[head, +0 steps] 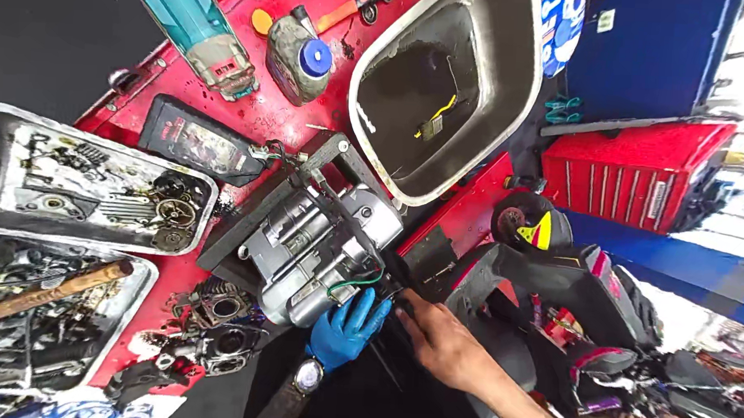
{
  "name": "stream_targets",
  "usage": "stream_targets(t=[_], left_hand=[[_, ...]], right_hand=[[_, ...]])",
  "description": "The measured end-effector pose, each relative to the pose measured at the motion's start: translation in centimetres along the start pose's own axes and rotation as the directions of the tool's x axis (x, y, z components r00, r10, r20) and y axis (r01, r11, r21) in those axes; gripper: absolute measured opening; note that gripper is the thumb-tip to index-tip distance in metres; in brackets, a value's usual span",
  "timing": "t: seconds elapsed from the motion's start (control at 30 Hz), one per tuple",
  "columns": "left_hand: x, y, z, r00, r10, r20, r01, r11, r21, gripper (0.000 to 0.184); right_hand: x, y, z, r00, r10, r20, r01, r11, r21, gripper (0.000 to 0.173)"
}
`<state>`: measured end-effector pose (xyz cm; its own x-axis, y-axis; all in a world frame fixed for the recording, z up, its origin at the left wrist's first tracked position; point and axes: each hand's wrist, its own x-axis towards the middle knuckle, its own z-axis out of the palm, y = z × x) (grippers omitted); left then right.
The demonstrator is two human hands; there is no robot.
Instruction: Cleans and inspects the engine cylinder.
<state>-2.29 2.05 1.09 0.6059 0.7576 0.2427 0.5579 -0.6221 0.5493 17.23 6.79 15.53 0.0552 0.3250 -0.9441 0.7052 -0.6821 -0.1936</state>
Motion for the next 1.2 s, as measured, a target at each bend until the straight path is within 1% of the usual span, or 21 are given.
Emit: stream_targets(t=[0.17, 0.27, 0.3, 0.4, 0.47, 0.53, 0.63, 0.73, 0.8, 0.93, 1.2], left_hand=[[0.4, -0.2, 0.4, 1.000, -0.013, -0.023, 0.012, 1.000, -0.028, 0.042], [0.2, 0.0, -0.2, 1.000, -0.012, -0.021, 0.011, 0.999, -0.035, 0.039], [0.2, 0.0, -0.1, 1.000, -0.011, -0.022, 0.010, 0.999, -0.041, 0.039], [0.4, -0.2, 0.3, 0.999, -0.006, -0.045, 0.004, 0.999, -0.044, 0.039], [0.3, -0.3, 0.4, 0.998, 0.011, -0.058, -0.014, 0.999, -0.050, 0.039], [0.4, -0.3, 0.3, 0.998, 0.023, -0.058, -0.026, 0.999, -0.042, 0.039], [0.3, -0.5, 0.2, 0.999, 0.020, -0.042, -0.021, 1.000, -0.021, 0.040], [0.2, -0.5, 0.4, 0.999, 0.022, -0.047, -0.023, 0.999, -0.022, 0.039], [0.3, -0.3, 0.5, 0.999, 0.012, -0.049, -0.014, 1.000, -0.022, 0.038], [0.6, -0.4, 0.1, 0.999, 0.020, -0.051, -0.021, 1.000, -0.020, 0.038], [0.5, -0.4, 0.3, 0.997, 0.013, -0.077, -0.015, 1.000, -0.018, 0.040]], right_hand=[[-0.3, 0.1, 0.0, 0.994, -0.049, -0.095, 0.046, 0.998, -0.032, 0.027], [-0.7, 0.0, -0.1, 0.994, -0.085, -0.071, 0.082, 0.996, -0.039, 0.036], [-0.7, 0.0, -0.1, 0.994, -0.089, -0.065, 0.086, 0.995, -0.044, 0.036], [-0.4, -0.4, -0.2, 0.998, -0.039, -0.038, 0.038, 0.999, -0.032, 0.033], [-0.2, -0.6, 0.2, 0.997, 0.013, -0.070, -0.013, 1.000, 0.002, 0.028], [-0.1, -0.7, 0.9, 0.990, 0.039, -0.135, -0.041, 0.999, -0.013, 0.027], [0.2, 0.1, 2.1, 0.968, -0.027, -0.248, 0.007, 0.996, -0.084, 0.031], [0.3, 0.9, 3.1, 0.942, -0.088, -0.323, 0.053, 0.992, -0.118, 0.040], [0.4, 1.1, 3.3, 0.931, -0.112, -0.346, 0.069, 0.989, -0.134, 0.043], [0.5, 1.2, 3.5, 0.912, -0.151, -0.380, 0.099, 0.983, -0.153, 0.043], [0.6, 1.9, 4.0, 0.882, -0.199, -0.428, 0.172, 0.980, -0.100, 0.044]])
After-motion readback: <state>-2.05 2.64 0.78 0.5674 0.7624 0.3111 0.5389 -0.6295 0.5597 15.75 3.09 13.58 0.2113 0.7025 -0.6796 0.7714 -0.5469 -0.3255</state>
